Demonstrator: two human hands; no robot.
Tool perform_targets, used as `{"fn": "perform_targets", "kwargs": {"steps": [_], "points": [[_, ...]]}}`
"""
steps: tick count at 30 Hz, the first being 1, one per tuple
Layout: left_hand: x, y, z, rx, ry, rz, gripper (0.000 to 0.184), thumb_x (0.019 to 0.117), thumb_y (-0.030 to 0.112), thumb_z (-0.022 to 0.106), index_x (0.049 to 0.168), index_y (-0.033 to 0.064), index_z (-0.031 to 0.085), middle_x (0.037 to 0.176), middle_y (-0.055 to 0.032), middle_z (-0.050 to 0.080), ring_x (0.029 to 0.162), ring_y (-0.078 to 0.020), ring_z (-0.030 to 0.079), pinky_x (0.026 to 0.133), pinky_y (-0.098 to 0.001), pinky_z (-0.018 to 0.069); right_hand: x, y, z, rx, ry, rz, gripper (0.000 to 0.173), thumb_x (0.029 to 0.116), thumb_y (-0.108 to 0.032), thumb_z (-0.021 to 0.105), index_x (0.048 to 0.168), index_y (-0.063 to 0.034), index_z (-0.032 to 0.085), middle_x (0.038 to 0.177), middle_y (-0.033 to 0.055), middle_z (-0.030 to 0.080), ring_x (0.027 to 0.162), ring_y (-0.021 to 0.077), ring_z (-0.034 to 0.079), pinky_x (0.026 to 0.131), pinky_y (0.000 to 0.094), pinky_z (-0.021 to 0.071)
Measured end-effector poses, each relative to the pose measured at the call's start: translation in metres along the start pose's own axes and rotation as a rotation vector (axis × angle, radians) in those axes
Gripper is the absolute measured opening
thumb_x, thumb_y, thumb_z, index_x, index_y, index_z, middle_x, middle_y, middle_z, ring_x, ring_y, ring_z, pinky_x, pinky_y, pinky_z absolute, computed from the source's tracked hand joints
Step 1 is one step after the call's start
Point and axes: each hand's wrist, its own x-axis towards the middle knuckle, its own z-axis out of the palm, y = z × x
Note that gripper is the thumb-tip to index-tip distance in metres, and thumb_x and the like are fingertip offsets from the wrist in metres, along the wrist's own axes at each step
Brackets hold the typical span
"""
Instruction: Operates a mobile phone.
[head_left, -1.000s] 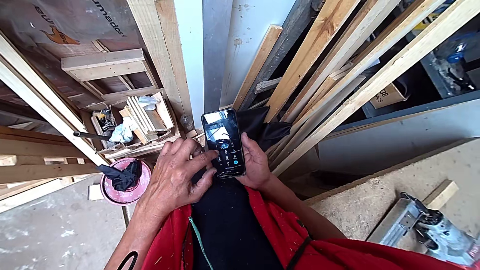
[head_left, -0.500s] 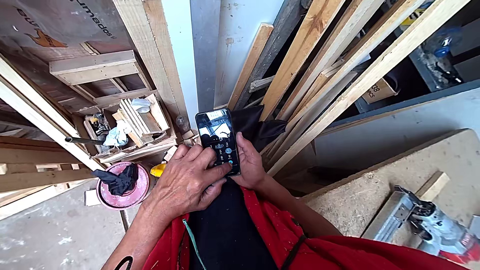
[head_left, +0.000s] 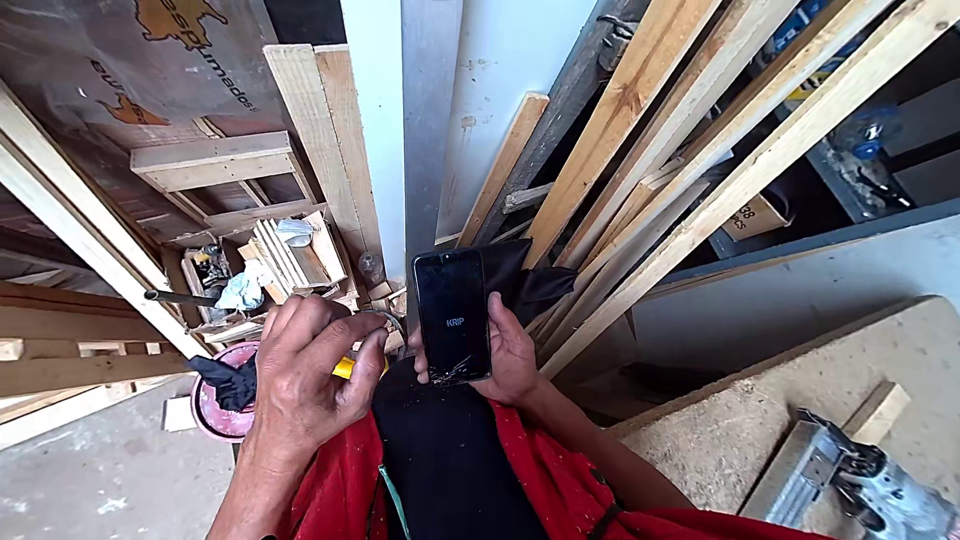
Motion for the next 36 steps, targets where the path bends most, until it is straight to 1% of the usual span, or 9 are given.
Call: {"fn": "perform_targets", "kwargs": {"steps": [9,14,21,22,24,25,27,33,36], "points": [[0.001,0.005,0.007,-0.036,-0.012,-0.046,0.023,0.0944,0.031,0.065,0.100,0.0128,0.079,0.089,-0.0007,0.062,0.087,-0.0152,0.058,0.078,-0.0352,0.0466,-0.001,0.002,-0.004,-0.007,-0.036,0.010,0.076,0.1002,-0.071,0.032,0.141,-0.0105,0.055,0.129,0.0266,0.063,0.110,0.0414,0.067,0.098,0.0584,0.0531],[0.005,0.009,0.011,-0.009,-0.094,-0.048,0.025,0.0951,0.032,0.064,0.107,0.0157,0.079,0.092,-0.0003,0.061,0.088,-0.0158,0.057,0.077,-0.0361,0.0452,-0.001,0.003,-0.004,0.000,-0.013,0.011,0.075,0.1000,-0.071,0.035,0.140,-0.0109,0.056,0.126,0.0269,0.064,0.109,0.0413,0.067,0.097,0.0577,0.0535],[0.021,0.018,0.020,0.074,-0.251,-0.048,0.047,0.0984,0.041,0.057,0.139,0.0180,0.066,0.098,-0.0037,0.060,0.091,-0.0212,0.057,0.079,-0.0412,0.0451,-0.006,0.003,0.001,-0.049,0.049,-0.038,0.061,0.1045,-0.062,0.035,0.135,-0.0150,0.060,0.122,0.0161,0.068,0.111,0.0294,0.069,0.099,0.0500,0.0549],[0.021,0.018,0.021,0.062,-0.261,-0.029,0.045,0.0977,0.042,0.057,0.134,0.0182,0.069,0.096,-0.0030,0.059,0.090,-0.0207,0.056,0.079,-0.0410,0.0453,-0.006,0.003,0.002,-0.041,0.068,-0.047,0.059,0.1051,-0.060,0.036,0.135,-0.0155,0.060,0.122,0.0144,0.069,0.112,0.0272,0.068,0.098,0.0486,0.0552],[0.018,0.016,0.023,0.006,-0.268,0.035,0.032,0.0961,0.043,0.060,0.110,0.0200,0.078,0.092,-0.0003,0.058,0.088,-0.0182,0.054,0.077,-0.0385,0.0431,-0.007,0.002,0.002,-0.035,0.114,-0.070,0.055,0.1065,-0.057,0.036,0.134,-0.0164,0.061,0.122,0.0099,0.069,0.114,0.0215,0.068,0.100,0.0448,0.0547],[0.017,0.016,0.024,-0.020,-0.274,0.066,0.028,0.0958,0.042,0.060,0.099,0.0210,0.078,0.090,0.0012,0.057,0.088,-0.0168,0.054,0.077,-0.0375,0.0420,-0.008,0.002,0.003,-0.031,0.132,-0.077,0.054,0.1064,-0.057,0.036,0.133,-0.0169,0.061,0.122,0.0085,0.070,0.114,0.0198,0.067,0.100,0.0434,0.0545],[0.015,0.015,0.024,-0.056,-0.265,0.092,0.026,0.0951,0.041,0.061,0.089,0.0215,0.077,0.088,0.0023,0.058,0.087,-0.0155,0.054,0.076,-0.0360,0.0415,-0.008,0.001,0.004,-0.019,0.143,-0.081,0.055,0.1058,-0.058,0.037,0.132,-0.0172,0.062,0.122,0.0085,0.070,0.114,0.0196,0.067,0.099,0.0431,0.0546],[0.014,0.011,0.022,-0.068,-0.208,0.069,0.026,0.0939,0.040,0.062,0.087,0.0187,0.076,0.088,0.0010,0.058,0.089,-0.0169,0.055,0.079,-0.0376,0.0432,-0.008,-0.001,0.004,0.031,0.095,-0.052,0.058,0.1045,-0.060,0.039,0.137,-0.0163,0.060,0.125,0.0150,0.069,0.114,0.0284,0.068,0.099,0.0493,0.0550],[0.014,0.010,0.022,-0.054,-0.206,0.071,0.026,0.0936,0.040,0.062,0.089,0.0192,0.076,0.088,0.0010,0.058,0.089,-0.0170,0.055,0.079,-0.0378,0.0425,-0.008,0.000,0.002,0.031,0.101,-0.059,0.057,0.1049,-0.059,0.039,0.137,-0.0165,0.059,0.125,0.0147,0.068,0.115,0.0283,0.068,0.100,0.0498,0.0544]]}}
